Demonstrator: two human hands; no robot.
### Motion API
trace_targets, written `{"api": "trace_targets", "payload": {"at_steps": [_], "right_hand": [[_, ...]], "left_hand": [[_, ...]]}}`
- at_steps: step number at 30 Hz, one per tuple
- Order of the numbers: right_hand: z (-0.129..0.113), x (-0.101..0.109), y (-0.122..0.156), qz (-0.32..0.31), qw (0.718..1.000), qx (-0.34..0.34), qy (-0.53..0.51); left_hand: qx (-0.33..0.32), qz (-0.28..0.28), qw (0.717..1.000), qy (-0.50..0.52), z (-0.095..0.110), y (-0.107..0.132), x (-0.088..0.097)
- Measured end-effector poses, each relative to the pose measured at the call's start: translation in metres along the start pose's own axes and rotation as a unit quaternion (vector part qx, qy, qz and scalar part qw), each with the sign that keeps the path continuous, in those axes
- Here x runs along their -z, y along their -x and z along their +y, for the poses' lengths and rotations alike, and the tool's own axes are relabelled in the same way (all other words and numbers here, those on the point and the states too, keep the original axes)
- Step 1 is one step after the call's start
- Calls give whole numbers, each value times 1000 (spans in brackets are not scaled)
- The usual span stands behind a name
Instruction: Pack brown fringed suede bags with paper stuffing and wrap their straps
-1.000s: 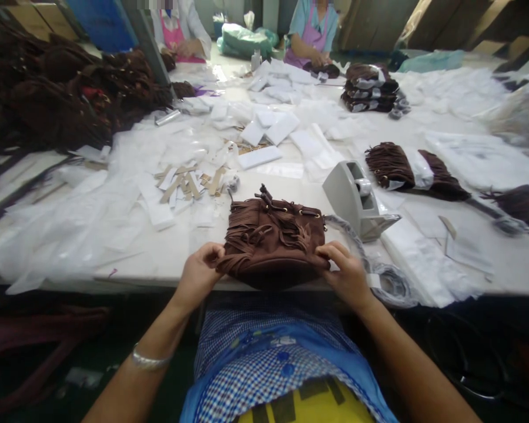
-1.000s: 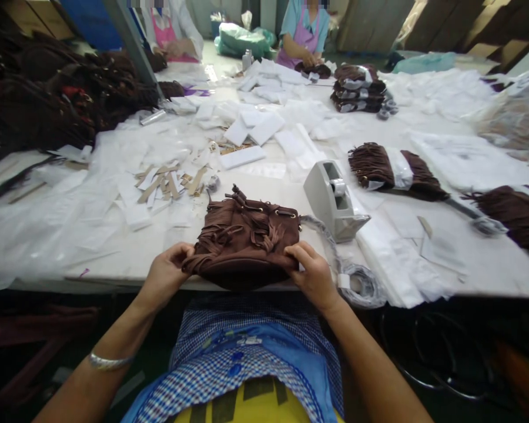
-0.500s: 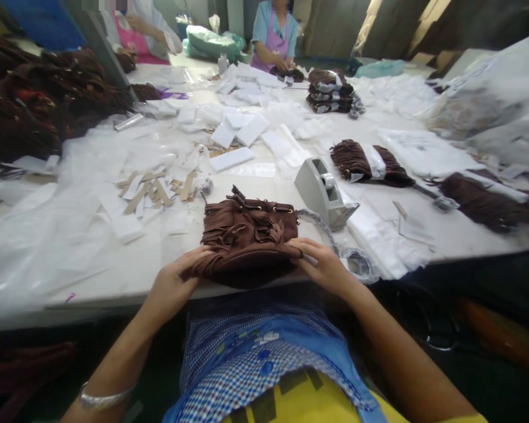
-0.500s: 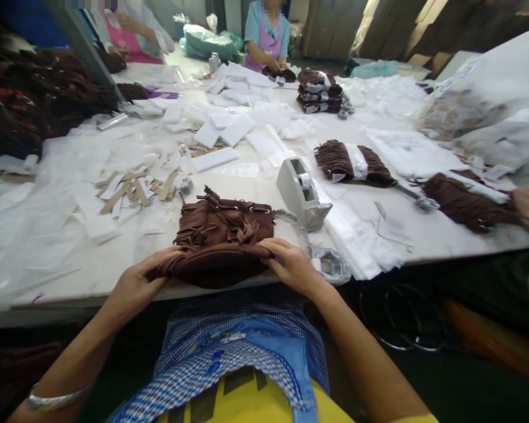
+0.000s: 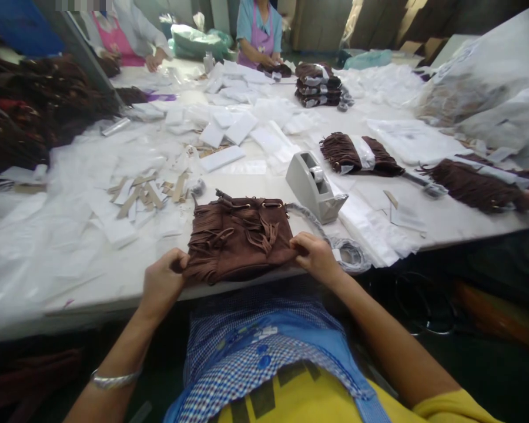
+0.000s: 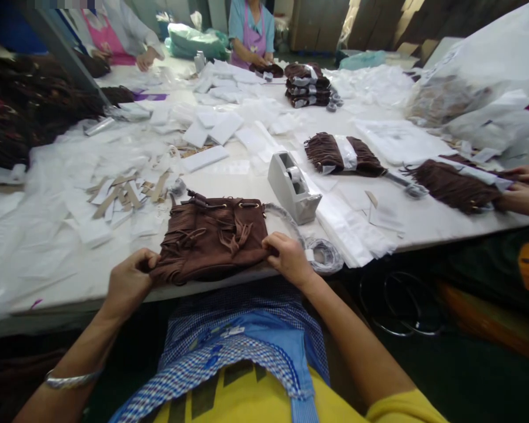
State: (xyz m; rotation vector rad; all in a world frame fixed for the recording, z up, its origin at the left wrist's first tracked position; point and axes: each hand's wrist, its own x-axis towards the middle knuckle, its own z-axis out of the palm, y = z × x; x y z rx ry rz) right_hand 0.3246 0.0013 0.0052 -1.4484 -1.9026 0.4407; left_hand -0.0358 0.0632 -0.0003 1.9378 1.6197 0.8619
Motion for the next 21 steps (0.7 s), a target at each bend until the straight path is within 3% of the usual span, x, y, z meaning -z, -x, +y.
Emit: {"api": "trace_targets", "payload": {"at_steps": [6,12,15,18,21], "right_hand": [[-9,4,-2,-18,998,16,61],[-8,0,-6,51,985,159,42],[-1,-8,-9,28,977,192,85],[1,-12,-13,5,979,168,113],[-3,-10,-15,-10,984,148,101]], "left_hand": [[-14,-51,997,57,11,5,-2],[-41,-100,993,38,17,-1,2],[-47,-114,992,38,12,-5,4],[-61,-142,988,19,6,-5,18],[-107,-157,981,-36,17,4,42]]}}
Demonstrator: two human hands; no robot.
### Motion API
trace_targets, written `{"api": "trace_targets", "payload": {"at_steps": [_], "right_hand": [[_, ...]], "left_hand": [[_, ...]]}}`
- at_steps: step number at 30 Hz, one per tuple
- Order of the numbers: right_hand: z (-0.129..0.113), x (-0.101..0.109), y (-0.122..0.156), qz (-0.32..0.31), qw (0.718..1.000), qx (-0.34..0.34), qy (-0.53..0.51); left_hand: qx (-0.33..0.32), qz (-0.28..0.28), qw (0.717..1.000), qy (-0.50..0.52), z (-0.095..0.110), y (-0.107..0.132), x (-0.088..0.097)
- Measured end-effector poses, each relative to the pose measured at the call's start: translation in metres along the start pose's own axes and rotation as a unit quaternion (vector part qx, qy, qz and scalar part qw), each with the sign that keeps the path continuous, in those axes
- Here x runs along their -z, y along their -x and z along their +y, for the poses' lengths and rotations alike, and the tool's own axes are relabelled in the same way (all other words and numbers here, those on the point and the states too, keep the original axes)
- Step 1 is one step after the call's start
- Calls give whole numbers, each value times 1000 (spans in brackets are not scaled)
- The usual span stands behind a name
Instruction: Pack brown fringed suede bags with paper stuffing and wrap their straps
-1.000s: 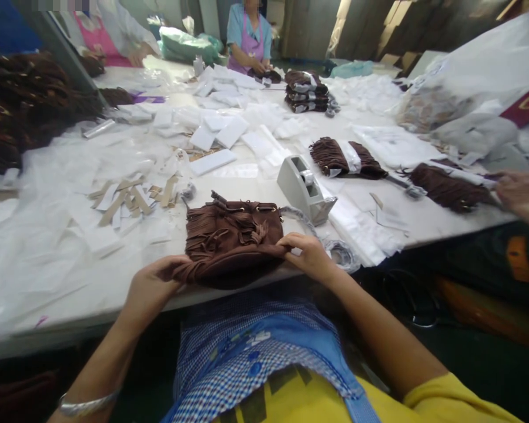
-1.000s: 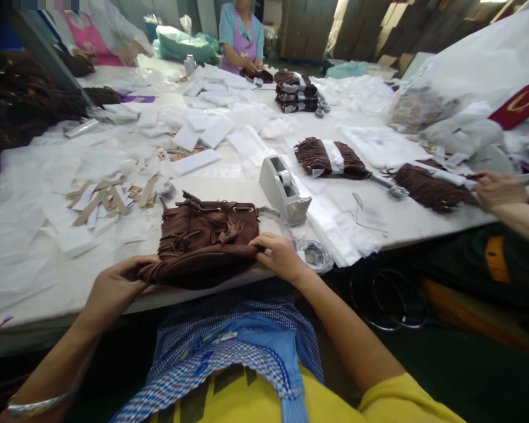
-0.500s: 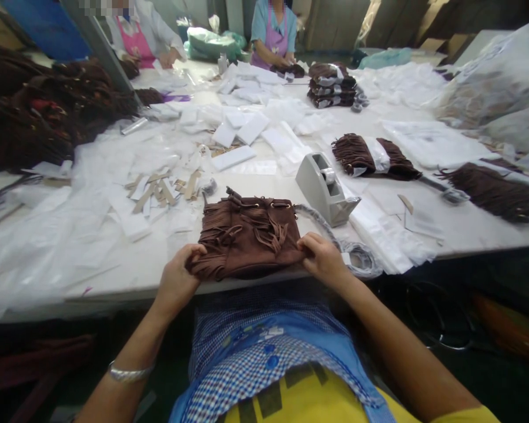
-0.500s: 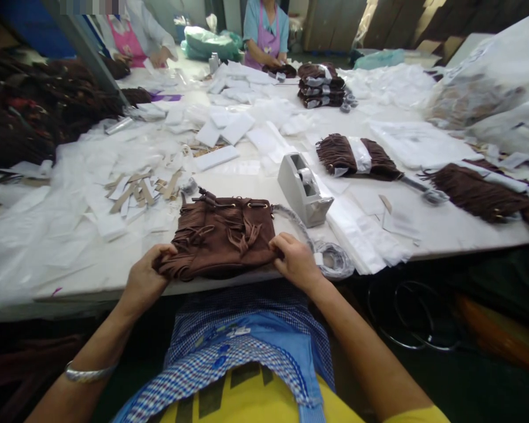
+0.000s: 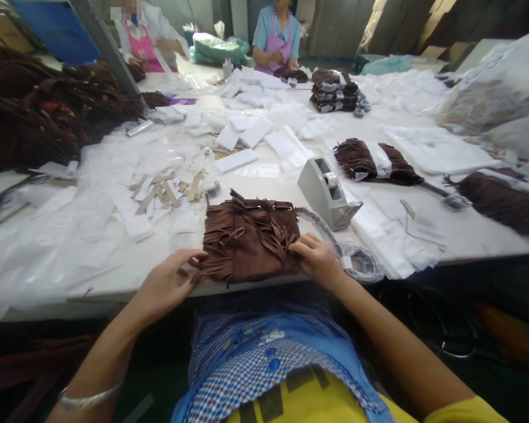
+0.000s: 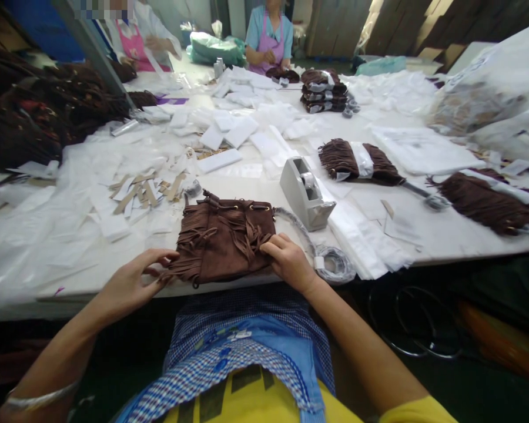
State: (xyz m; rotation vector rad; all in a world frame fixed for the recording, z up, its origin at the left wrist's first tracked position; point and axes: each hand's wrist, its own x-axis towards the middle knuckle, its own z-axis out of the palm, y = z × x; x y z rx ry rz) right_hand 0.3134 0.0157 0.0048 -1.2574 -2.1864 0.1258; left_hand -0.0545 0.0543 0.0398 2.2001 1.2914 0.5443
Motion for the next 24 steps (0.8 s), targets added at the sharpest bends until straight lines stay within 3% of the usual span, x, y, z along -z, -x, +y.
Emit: {"api": "trace_targets", "payload": {"at_steps": [2,4,7,9,12,15,18,21,24], "right_hand": [[-2,3,-2,-9,1000,-7,-14],[-3,5,-5,-20,999,-14,-21],[0,10,-11,-42,999,-14,-27],[4,14,-16,-59,998,-5,-37],[8,20,-19,-62,997,-1,-39],[-2,20,-9,21,1000,-5,-3],[-21,7,11,100,993,55,-2],[-38,-11,26,82,992,87,-29],[-44,-25,28,66,997,28,-25]], "left_hand": [[-47,64,994,-70,23,9,8],[-112,130,980,-100,52,12,4],[-245,126,948,-159,81,3,-19],[-307,125,922,-199,83,-10,-37],[-357,125,894,-241,68,-32,-53],[-347,102,889,-280,54,-46,-62],[-283,66,918,-269,50,-47,-68],[-252,15,943,-218,52,-44,-69],[-237,-15,955,-177,52,-46,-63]]}}
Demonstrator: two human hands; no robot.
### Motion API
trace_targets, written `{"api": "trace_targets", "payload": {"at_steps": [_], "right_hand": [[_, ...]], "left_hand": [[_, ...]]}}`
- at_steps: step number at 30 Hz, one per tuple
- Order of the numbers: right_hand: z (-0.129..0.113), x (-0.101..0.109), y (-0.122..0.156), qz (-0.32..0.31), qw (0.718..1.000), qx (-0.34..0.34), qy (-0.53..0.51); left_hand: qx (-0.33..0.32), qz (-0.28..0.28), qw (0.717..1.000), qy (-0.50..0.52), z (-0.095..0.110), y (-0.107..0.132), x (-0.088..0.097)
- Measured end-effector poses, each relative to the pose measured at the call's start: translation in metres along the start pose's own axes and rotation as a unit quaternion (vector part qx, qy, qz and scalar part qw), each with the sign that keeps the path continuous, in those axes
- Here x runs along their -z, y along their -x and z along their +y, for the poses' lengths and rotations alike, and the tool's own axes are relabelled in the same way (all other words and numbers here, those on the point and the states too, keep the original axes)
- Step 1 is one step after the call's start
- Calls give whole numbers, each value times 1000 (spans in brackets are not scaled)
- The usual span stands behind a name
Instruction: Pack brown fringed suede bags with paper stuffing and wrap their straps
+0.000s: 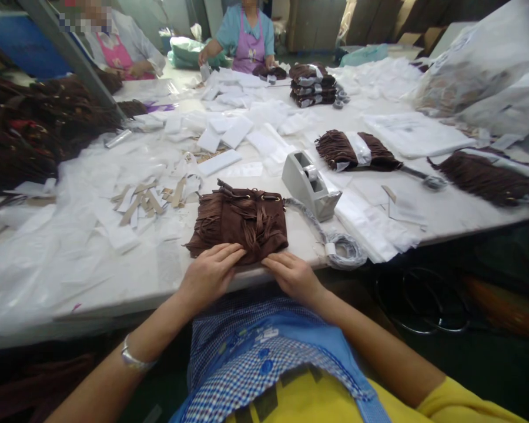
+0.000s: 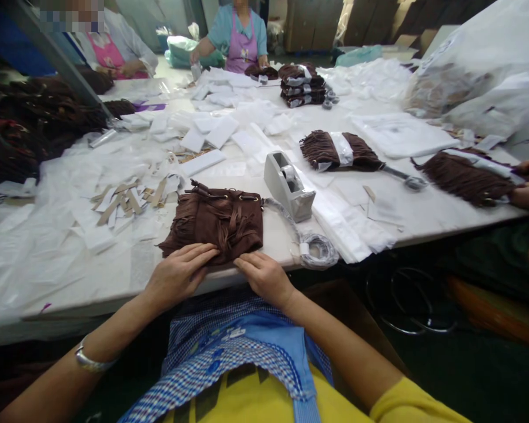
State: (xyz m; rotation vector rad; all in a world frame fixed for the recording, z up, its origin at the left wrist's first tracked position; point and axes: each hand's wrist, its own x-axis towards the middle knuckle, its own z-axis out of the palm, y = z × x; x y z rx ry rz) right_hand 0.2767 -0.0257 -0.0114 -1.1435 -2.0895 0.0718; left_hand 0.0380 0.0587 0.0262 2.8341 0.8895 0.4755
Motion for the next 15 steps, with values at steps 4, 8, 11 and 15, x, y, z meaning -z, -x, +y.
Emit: {"api": "trace_targets", "payload": {"at_steps": [4,8,11,15], "right_hand": [[-4,-10,-10,4,1000,-13,27],[-16,-18,-25,-40,992,-18,115],[-22,-27,-37,-87,983,-27,160],[-11,-35,-50,-114,977,-10,177]], "left_hand": [[87,0,993,76,-14,-11,9],[100,-18,990,99,-19,-18,13],[43,9,996,71,-16,-15,8],[-43,69,996,49,-18,-16,1]]}}
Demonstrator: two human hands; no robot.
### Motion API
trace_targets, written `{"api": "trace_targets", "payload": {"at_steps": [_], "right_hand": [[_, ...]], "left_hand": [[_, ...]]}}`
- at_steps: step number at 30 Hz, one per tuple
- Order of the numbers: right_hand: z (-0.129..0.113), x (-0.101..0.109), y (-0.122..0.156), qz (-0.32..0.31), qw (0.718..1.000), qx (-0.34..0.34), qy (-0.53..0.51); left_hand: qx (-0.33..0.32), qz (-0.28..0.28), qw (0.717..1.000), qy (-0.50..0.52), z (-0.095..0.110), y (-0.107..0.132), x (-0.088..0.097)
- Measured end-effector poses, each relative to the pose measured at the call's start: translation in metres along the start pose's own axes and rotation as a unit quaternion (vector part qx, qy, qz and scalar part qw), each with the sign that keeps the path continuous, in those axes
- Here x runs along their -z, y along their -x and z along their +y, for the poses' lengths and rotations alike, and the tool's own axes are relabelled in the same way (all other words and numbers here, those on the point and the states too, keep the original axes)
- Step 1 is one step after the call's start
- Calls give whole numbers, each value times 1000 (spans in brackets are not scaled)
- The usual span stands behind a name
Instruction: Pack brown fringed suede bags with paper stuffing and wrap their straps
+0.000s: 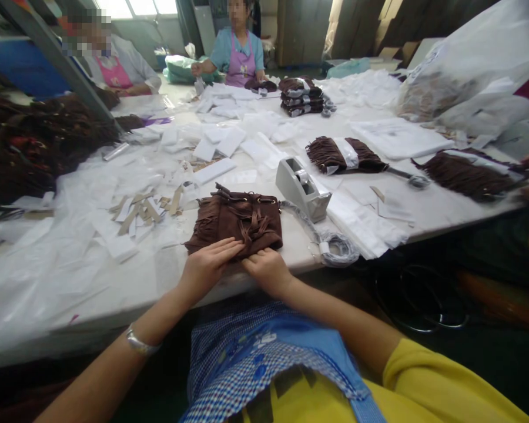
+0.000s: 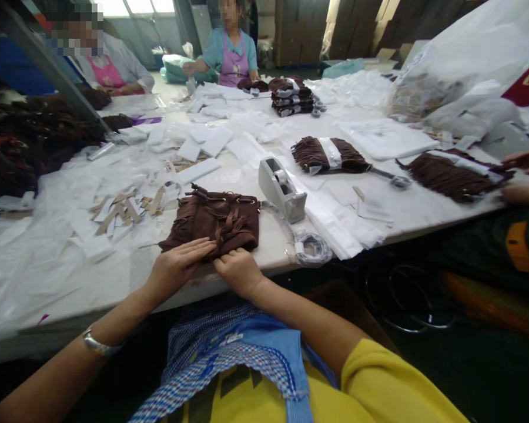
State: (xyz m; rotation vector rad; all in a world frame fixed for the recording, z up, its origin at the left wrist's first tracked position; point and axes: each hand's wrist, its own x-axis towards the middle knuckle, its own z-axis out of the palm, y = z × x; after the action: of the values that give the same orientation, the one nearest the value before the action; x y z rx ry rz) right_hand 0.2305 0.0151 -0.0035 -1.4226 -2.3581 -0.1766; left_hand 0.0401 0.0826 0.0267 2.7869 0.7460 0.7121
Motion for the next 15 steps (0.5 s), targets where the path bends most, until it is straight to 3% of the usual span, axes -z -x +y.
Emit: {"api": "trace_targets", "payload": {"at_steps": [4,8,12,14,15], "right_hand": [[21,-4,-1,39,992,115,-21],[25,1,21,109,980,160,-44],[20,17,48,118,975,154,-112],[23,30,57,146,971,82,-172],[27,36,60,173,966,9,-192]], "left_hand": [[-34,33,999,-23,-4,-5,-5],[-61,-24,998,-20,7,7,-9],[-69,-82,993,-40,18,28,-12],[-88,-75,991,-66,18,32,-14],[-102,-70,989,-80,17,32,-15]]}}
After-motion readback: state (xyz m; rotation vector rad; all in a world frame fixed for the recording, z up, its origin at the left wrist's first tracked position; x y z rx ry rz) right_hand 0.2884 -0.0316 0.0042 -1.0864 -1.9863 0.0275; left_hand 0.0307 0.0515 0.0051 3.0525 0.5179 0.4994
